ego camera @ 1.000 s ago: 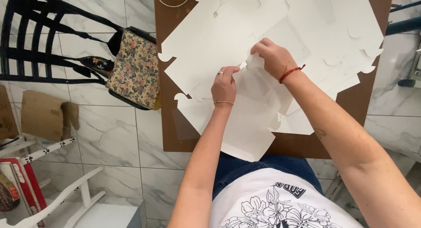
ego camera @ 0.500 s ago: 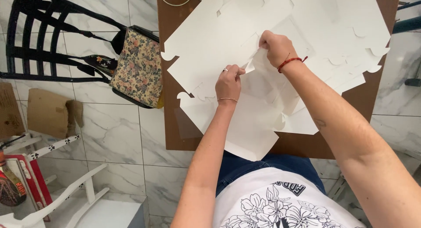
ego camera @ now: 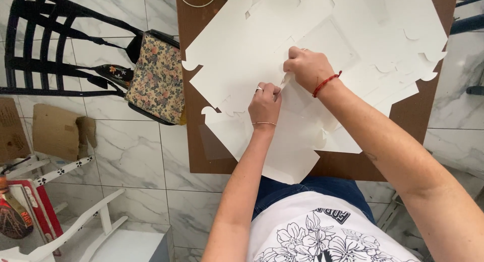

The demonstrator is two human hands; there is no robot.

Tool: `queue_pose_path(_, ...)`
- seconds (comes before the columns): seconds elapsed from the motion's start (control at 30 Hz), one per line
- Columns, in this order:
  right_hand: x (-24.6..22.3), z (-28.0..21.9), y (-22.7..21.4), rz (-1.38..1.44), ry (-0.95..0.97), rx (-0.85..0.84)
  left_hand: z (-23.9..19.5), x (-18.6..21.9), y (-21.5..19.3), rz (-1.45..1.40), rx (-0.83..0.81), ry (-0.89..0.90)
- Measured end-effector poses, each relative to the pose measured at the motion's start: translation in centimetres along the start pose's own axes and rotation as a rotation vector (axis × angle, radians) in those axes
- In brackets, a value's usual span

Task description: The person folds flat white cardboard pieces into small rectangular boxes with clear windows. They fold along pre-scored lines, tuck flaps, and stack the finished boxes on the table. The process is repeated for multiple units.

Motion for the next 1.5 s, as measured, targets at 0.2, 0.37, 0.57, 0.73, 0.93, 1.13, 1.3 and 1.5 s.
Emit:
queue_pose_path(0.2,-1.9,-0.6,3.5,-0.225,-0.069,-0.067,0.0,-1.3,2.0,0.023,0.05,-0.076)
queue_pose_path(0.37,-1.2,-0.5,1.9,-0.074,-0.033,-0.075,1.2,-1.8,1.7,-0.119,-0.111,-0.193)
queue_pose_path(0.57,-0.3,-2.8,-4.5,0.282,0.063,0.125,1.8,-1.0,1.2,-0.285,-0.315,-0.123)
queue_pose_path(0.73,2.0,-9.6,-9.7,0.557,0.265,0.458,1.5,-2.4,-0.2,-0.5,-0.379,-0.151)
queue_pose_path(0.93,6.1,-18.6,-2.0,0.894,0.95,0.143,-1.5,-5.2,-0.4,-0.321,-0.608,-0.36)
queue_pose_path(1.13,2.6,-21.6,3.8,0.99,1.115,-0.552,-5.4,-8.4,3.4,0.218,-0.889,-0.323)
queue_pose_path(1.3,4.1,-23.3,5.5,1.388,1.325,-0.19,-6.4,-6.9,0.8,0.05,-0.707,-0.423)
queue_pose_path(1.5,4.3,-22.2,3.5,1.702,1.249,0.093,-5.7,-4.1,-2.4,-0.458,-0.27,-0.388)
Point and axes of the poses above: each hand's wrist, its own z-axis towards the middle knuckle, its own y-axis out of the palm, x = y × z, the point moved 10 cm from there along z, towards the middle knuckle, and after that the axes turned 6 degrees about y, right-handed, at the moved point
